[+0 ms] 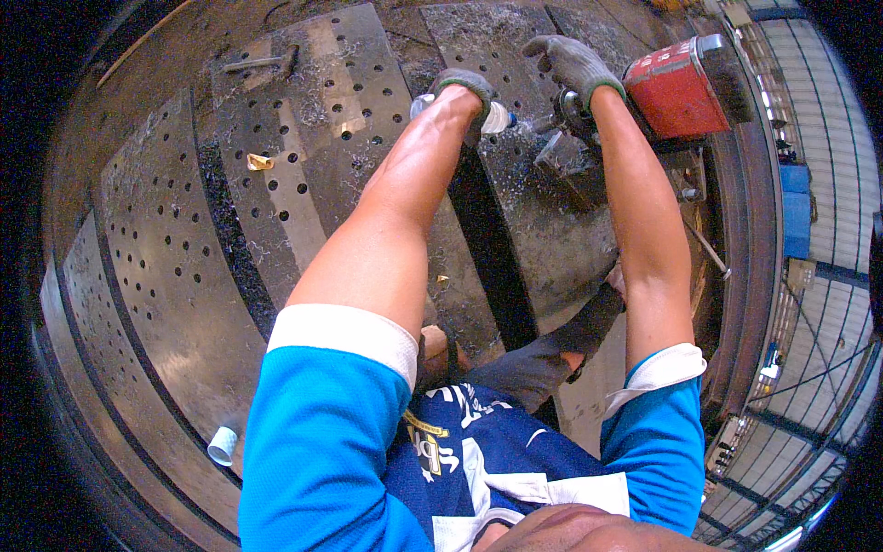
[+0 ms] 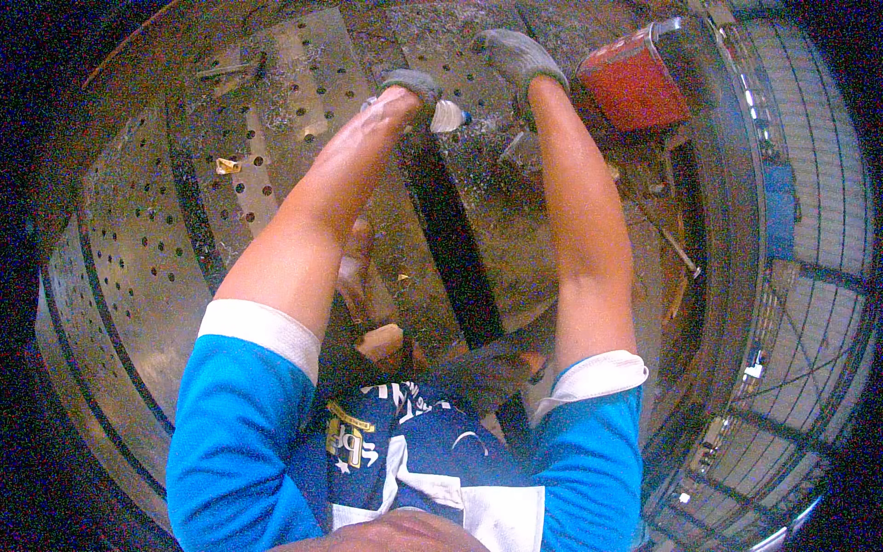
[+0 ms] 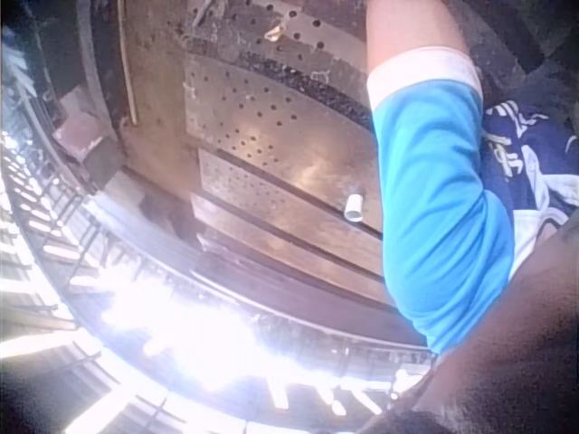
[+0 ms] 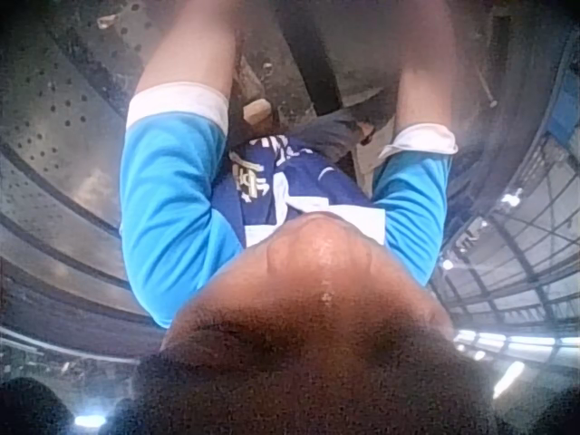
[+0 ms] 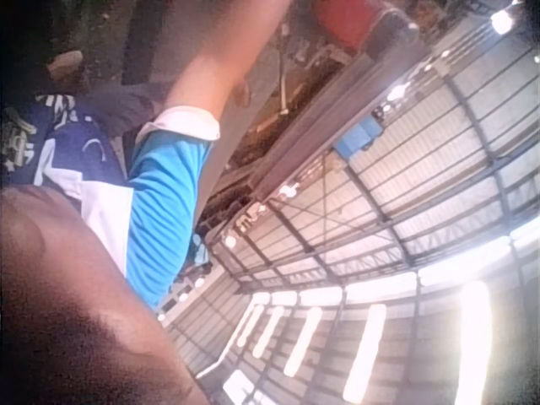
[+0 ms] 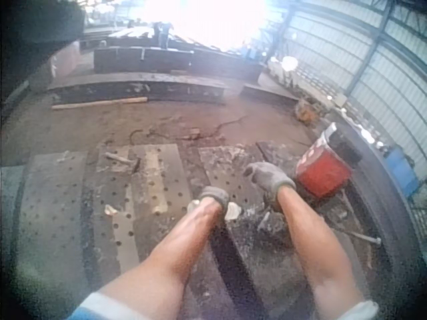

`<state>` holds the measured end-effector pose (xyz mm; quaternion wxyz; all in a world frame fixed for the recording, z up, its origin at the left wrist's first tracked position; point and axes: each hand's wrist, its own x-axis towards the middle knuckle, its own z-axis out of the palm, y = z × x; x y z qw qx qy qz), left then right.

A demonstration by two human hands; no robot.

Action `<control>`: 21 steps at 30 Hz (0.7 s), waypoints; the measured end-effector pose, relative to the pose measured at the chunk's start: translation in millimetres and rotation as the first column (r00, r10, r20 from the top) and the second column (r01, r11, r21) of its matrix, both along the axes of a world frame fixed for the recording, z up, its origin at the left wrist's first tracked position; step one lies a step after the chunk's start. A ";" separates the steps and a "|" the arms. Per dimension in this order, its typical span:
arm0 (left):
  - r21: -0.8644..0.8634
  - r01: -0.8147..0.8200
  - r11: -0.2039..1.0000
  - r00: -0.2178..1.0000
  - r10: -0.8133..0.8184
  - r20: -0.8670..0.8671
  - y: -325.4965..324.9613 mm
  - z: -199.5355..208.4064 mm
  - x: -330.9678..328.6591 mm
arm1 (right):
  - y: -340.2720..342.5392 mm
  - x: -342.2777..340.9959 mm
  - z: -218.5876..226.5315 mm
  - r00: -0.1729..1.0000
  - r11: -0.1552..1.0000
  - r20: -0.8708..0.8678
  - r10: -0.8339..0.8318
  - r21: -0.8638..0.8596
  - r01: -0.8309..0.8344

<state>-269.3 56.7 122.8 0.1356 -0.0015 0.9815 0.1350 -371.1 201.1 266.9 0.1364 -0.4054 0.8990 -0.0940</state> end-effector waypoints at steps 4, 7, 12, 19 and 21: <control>-0.011 -0.022 1.000 0.998 0.023 0.061 8.8 14.1 -0.1 | 9.8 -10.0 -8.8 0.999 0.998 0.038 0.007 -0.055 -0.005; -0.040 -0.008 0.999 0.995 0.012 0.101 8.6 10.4 -2.5 | 4.7 -3.5 -2.1 0.999 0.999 -0.045 -0.002 0.048 0.004; 0.024 0.003 1.000 0.999 -0.004 0.039 4.1 -7.2 -13.1 | 9.2 -24.7 -25.1 0.999 0.997 0.007 -0.046 -0.064 0.047; 0.087 -0.079 0.993 0.997 0.077 0.016 -7.0 -38.9 -23.6 | -1.1 -54.5 -49.1 0.980 0.988 -0.142 0.141 -0.050 -0.149; 0.063 0.052 0.997 0.997 -0.055 0.049 19.8 -6.9 -17.2 | 29.7 -60.0 -57.8 0.985 0.993 -0.129 0.112 -0.012 -0.115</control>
